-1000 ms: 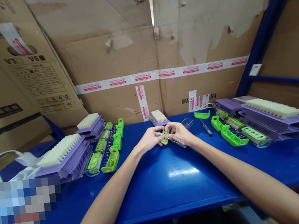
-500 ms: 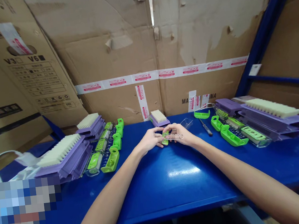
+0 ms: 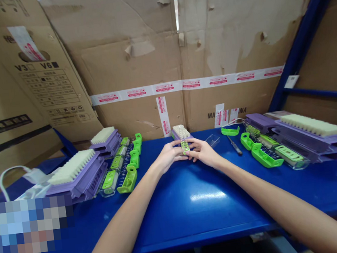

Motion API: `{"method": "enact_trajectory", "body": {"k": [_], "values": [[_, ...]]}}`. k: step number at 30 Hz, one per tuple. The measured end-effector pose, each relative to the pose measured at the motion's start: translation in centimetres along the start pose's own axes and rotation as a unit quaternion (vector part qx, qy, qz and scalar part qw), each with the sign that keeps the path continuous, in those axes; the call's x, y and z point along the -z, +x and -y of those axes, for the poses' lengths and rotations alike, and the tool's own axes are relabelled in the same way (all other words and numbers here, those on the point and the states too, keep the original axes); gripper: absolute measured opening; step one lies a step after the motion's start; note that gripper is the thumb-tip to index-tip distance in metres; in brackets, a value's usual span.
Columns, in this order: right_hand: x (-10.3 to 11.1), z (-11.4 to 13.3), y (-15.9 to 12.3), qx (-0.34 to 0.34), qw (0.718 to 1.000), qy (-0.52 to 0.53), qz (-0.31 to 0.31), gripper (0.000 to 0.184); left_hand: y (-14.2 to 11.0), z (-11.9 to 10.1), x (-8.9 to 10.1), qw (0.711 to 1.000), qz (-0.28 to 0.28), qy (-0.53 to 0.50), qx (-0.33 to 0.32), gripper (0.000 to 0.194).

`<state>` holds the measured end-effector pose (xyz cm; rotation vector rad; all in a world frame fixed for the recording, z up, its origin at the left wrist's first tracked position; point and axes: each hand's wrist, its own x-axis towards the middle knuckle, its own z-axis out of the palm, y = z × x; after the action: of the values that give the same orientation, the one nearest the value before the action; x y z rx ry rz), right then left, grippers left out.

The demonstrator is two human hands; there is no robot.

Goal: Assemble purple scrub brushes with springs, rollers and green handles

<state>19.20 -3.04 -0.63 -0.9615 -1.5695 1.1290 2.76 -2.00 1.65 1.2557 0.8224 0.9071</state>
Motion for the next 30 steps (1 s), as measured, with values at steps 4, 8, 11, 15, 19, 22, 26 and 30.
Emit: {"method": "enact_trajectory", "body": {"k": [4, 8, 11, 15, 19, 22, 26, 30], "values": [[-0.2, -0.3, 0.2, -0.020, 0.999, 0.035, -0.020, 0.062, 0.4, 0.7, -0.1, 0.987, -0.048, 0.146, -0.056, 0.054], [-0.1, 0.1, 0.2, -0.024, 0.995, 0.064, -0.071, 0.068, 0.5, 1.1, -0.2, 0.917, -0.135, 0.308, -0.214, 0.041], [0.0, 0.7, 0.0, -0.046, 0.988, 0.118, -0.092, 0.066, 0.4, 0.8, -0.5, 0.908, -0.125, 0.301, -0.264, 0.033], [0.4, 1.3, -0.3, -0.115, 0.961, 0.249, -0.033, 0.031, 0.3, 0.2, -0.8, 0.962, -0.085, 0.147, -0.216, 0.025], [0.7, 1.8, -0.3, -0.122, 0.959, 0.255, 0.008, 0.021, 0.5, 0.0, -0.4, 0.978, -0.064, 0.086, -0.179, 0.041], [1.3, 2.3, -0.1, -0.102, 0.964, 0.241, -0.055, 0.020, 0.6, 0.5, 0.4, 0.940, -0.108, 0.240, -0.215, 0.046], [2.8, 3.0, 0.2, -0.069, 0.947, 0.258, -0.181, 0.029, 0.6, 1.6, 1.7, 0.804, -0.051, 0.529, -0.266, 0.055], [4.1, 3.0, 0.5, -0.057, 0.926, 0.248, -0.281, 0.036, 0.4, 2.0, 1.7, 0.723, -0.014, 0.648, -0.239, 0.052]]}}
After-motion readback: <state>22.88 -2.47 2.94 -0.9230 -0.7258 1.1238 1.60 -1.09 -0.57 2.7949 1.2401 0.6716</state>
